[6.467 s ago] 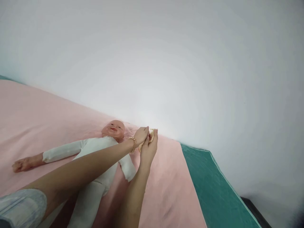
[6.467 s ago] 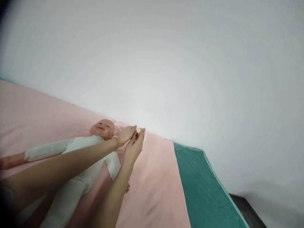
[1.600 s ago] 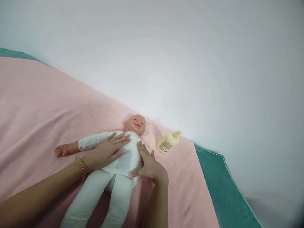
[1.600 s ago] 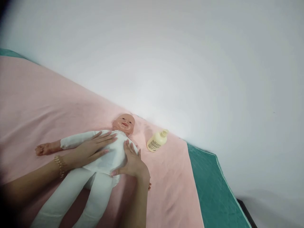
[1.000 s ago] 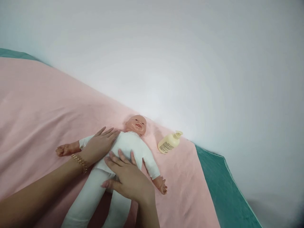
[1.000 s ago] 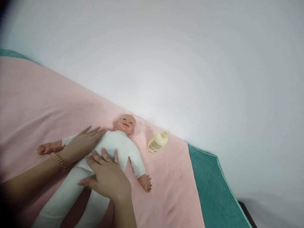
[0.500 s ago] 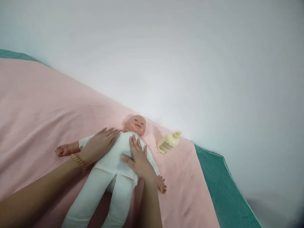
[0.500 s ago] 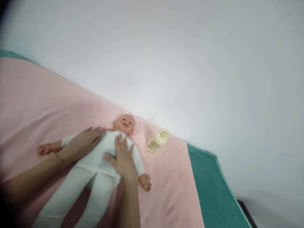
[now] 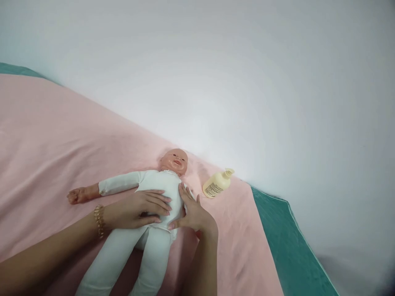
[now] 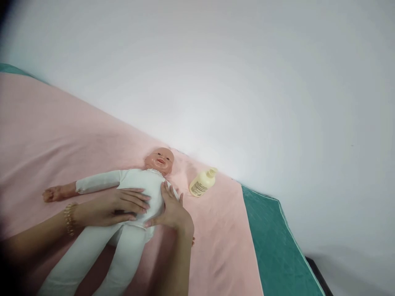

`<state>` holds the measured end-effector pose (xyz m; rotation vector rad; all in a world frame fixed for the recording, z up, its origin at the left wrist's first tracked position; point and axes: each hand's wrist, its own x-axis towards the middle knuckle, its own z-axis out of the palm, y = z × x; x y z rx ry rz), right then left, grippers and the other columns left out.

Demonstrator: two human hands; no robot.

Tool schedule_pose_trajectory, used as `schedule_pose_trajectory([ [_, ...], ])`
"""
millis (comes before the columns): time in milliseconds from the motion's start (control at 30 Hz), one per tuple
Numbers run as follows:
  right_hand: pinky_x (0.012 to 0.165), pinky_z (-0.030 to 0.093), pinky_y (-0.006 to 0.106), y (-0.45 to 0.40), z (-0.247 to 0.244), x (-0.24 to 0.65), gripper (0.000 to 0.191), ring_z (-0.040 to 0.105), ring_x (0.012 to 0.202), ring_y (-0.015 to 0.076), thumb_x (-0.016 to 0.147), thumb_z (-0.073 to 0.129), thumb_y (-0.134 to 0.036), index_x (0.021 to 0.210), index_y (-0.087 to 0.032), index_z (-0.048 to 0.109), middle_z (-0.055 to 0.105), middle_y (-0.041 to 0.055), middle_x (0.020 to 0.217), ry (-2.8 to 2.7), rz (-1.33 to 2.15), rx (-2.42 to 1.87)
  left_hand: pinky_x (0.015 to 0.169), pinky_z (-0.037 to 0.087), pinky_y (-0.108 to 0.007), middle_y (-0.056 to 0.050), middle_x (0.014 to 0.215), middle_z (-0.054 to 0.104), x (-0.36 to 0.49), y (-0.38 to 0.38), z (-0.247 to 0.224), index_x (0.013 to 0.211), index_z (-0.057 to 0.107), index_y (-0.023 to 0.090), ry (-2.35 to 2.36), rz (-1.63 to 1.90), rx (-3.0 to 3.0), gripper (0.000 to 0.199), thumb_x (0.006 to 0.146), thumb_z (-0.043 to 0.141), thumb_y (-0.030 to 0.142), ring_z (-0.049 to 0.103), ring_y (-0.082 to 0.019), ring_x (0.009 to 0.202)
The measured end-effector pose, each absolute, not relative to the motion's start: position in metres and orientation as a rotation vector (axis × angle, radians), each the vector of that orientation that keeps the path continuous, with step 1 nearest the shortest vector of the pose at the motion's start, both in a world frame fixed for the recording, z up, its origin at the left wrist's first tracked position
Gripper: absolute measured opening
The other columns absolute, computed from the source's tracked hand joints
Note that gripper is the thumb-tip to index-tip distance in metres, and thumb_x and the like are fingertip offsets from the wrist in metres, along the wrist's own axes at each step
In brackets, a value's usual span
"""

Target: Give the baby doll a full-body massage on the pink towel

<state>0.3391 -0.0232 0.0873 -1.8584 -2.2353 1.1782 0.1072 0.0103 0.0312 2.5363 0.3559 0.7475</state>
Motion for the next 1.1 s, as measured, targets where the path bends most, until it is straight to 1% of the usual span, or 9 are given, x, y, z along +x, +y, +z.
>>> schedule_pose_trajectory([
  [133,0.116,-0.018,0.049,-0.022,0.088,0.340,0.127,-0.018,0.147,0.0194,0.065,0.075,-0.061,0.151,-0.024,-0.011,-0.009,0.0034,0.161,-2.238,1.186,-1.863,0.120,0.024,-0.042,-0.002,0.128,0.063,0.108,0.012,0.033,0.125,0.064,0.028,0.361,0.679,2.536,0.032,0.096,0.051,0.033,0.046,-0.020,0.133],
  [267,0.116,-0.018,0.049,-0.023,0.090,0.340,0.124,-0.017,0.148,0.0195,0.067,0.073,-0.061,0.152,-0.024,-0.010,-0.008,0.0032,0.161,-2.231,1.190,-1.848,0.121,0.012,-0.043,-0.001,0.142,0.051,0.108,0.020,0.028,0.138,0.052,0.030,0.493,0.660,2.594,0.043,0.097,0.050,0.041,0.035,-0.020,0.140],
  [433,0.115,-0.019,0.049,-0.024,0.088,0.340,0.121,-0.016,0.148,0.0207,0.069,0.073,-0.057,0.152,-0.024,-0.008,-0.007,0.0033,0.161,-2.218,1.178,-1.840,0.120,0.011,-0.046,-0.002,0.152,0.037,0.109,0.030,0.013,0.146,0.041,0.027,0.856,0.720,2.642,0.049,0.101,0.037,0.044,0.026,-0.022,0.144],
  [500,0.115,-0.020,0.049,-0.024,0.086,0.340,0.119,-0.015,0.148,0.0205,0.069,0.073,-0.057,0.152,-0.024,-0.006,-0.006,0.0031,0.161,-2.208,1.178,-1.836,0.119,0.012,-0.047,-0.003,0.152,0.037,0.110,0.031,0.008,0.146,0.041,0.024,1.074,0.779,2.612,0.050,0.101,0.033,0.044,0.027,-0.022,0.144],
  [567,0.115,-0.020,0.048,-0.024,0.085,0.340,0.119,-0.014,0.148,0.0206,0.069,0.073,-0.057,0.152,-0.024,-0.006,-0.005,0.0032,0.161,-2.201,1.175,-1.837,0.118,0.014,-0.048,-0.004,0.150,0.040,0.110,0.032,0.005,0.145,0.043,0.022,1.241,0.821,2.581,0.050,0.101,0.029,0.042,0.032,-0.023,0.141],
  [767,0.116,-0.017,0.052,-0.032,0.094,0.335,0.113,-0.010,0.149,0.0217,0.073,0.070,-0.057,0.152,-0.020,-0.002,-0.002,0.0048,0.161,-2.213,1.100,-1.877,0.118,0.013,-0.049,-0.006,0.141,0.053,0.105,0.037,-0.003,0.137,0.053,0.017,1.472,0.889,2.609,0.050,0.100,0.024,0.035,0.044,-0.025,0.134],
  [867,0.117,-0.012,0.055,-0.042,0.106,0.326,0.101,-0.004,0.150,0.0233,0.080,0.065,-0.055,0.153,-0.022,0.004,0.003,0.0045,0.160,-2.248,1.020,-1.838,0.117,0.012,-0.052,-0.009,0.135,0.058,0.100,0.042,-0.008,0.134,0.055,0.013,1.562,0.908,2.624,0.051,0.099,0.023,0.031,0.046,-0.028,0.132],
  [1033,0.119,-0.003,0.057,-0.055,0.111,0.300,0.058,0.010,0.149,0.0246,0.095,0.050,-0.046,0.148,-0.031,0.030,0.020,-0.0012,0.158,-2.433,0.973,-1.474,0.114,0.017,-0.054,-0.010,0.131,0.060,0.094,0.050,-0.015,0.129,0.058,0.012,1.563,0.922,2.684,0.050,0.097,0.022,0.025,0.049,-0.031,0.129],
  [1100,0.120,-0.004,0.057,-0.055,0.103,0.287,0.053,0.013,0.149,0.0246,0.096,0.051,-0.044,0.145,-0.033,0.036,0.026,-0.0030,0.156,-2.516,0.953,-1.361,0.114,0.018,-0.054,-0.011,0.132,0.060,0.093,0.050,-0.017,0.129,0.058,0.011,1.548,0.910,2.718,0.050,0.096,0.022,0.023,0.049,-0.032,0.129],
])
